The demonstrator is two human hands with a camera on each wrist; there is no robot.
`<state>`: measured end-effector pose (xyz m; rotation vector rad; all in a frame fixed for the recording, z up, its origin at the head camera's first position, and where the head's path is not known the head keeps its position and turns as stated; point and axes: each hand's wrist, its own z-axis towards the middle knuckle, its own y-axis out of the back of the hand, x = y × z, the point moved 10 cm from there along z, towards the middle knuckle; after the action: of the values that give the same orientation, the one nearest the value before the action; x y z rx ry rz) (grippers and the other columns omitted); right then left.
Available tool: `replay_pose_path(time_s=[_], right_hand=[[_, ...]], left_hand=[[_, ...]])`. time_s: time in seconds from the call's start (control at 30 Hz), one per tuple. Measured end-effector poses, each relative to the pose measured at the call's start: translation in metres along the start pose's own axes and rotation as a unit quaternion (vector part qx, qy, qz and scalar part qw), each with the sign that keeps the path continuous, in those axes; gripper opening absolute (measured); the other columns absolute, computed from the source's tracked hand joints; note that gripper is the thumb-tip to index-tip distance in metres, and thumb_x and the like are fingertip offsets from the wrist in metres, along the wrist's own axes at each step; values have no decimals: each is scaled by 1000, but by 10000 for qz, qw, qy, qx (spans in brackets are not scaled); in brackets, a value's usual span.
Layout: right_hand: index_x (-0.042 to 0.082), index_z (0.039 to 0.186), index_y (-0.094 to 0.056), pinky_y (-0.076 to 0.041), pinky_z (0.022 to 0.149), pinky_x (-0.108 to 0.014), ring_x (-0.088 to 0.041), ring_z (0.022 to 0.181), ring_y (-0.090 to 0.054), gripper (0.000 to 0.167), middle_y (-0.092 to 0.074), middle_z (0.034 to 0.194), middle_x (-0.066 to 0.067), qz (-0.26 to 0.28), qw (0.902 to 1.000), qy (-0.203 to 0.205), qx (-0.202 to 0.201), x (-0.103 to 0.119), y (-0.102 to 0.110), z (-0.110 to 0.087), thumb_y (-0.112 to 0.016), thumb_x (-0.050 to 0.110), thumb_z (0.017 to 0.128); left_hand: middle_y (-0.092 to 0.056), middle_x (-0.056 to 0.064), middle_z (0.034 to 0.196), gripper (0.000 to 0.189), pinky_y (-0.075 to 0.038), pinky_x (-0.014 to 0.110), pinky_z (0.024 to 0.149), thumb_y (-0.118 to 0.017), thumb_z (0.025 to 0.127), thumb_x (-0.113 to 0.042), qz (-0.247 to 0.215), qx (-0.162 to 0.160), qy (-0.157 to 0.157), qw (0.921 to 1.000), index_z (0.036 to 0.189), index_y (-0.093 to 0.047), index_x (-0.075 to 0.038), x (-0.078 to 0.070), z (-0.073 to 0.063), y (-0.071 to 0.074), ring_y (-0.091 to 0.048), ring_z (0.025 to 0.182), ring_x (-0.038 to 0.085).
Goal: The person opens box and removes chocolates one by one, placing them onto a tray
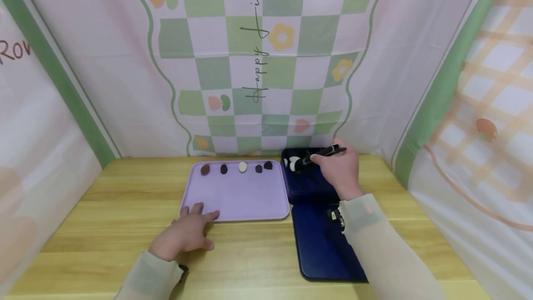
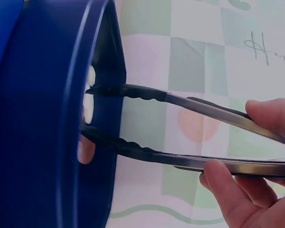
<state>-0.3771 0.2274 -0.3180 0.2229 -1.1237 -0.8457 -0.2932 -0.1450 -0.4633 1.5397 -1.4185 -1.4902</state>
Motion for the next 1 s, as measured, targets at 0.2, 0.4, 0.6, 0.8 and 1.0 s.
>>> replay_pose_path(time_s=[0.2, 0.4, 0.6, 0.8, 1.0], right_hand=[[10, 77, -45, -43, 61, -38, -29, 67, -53, 45, -52, 68, -9, -161, 9998, -6, 121, -1, -9, -3, -87, 24, 70], [11, 76, -46, -44, 62, -38, -30, 67, -52, 42, -52, 68, -10, -228, 9996, -119, 95, -3, -6, -2, -86, 21, 69], [10, 79, -47, -44, 62, -39, -30, 67, -52, 41, -54, 70, -11, -142, 9995, -212, 187, -4, -6, -3, -85, 23, 72], [7, 94, -56, -50, 73, -49, -37, 79, -58, 36, -63, 86, -16, -490, 9982, -271, 236, -12, 3, 1, -81, 26, 76], [8, 88, -48, -47, 56, -41, -31, 63, -56, 44, -60, 71, -12, -79, 9974, -714, -56, -27, 20, 6, -83, 32, 79]], left_hand=[[-26, 30, 154, 79, -25, 84, 93, -85, 75, -31, -16, 19, 19, 10000, 146, -53, -20, -1, 0, 1, -16, 135, 64], [-26, 31, 154, 80, -24, 84, 93, -86, 74, -31, -21, 21, 16, 10000, 146, -53, -20, -1, -1, 1, -15, 135, 64], [-25, 31, 154, 80, -24, 84, 93, -86, 74, -31, -20, 28, 31, 10000, 146, -53, -20, 0, -1, 1, -16, 135, 64], [-25, 29, 155, 79, -24, 84, 94, -85, 75, -31, -28, 69, 77, 9999, 147, -53, -21, 1, 0, 0, -15, 136, 63], [-25, 29, 155, 78, -25, 83, 95, -85, 76, -30, -55, 87, 75, 9999, 147, -53, -21, 1, 0, -1, -15, 137, 62]])
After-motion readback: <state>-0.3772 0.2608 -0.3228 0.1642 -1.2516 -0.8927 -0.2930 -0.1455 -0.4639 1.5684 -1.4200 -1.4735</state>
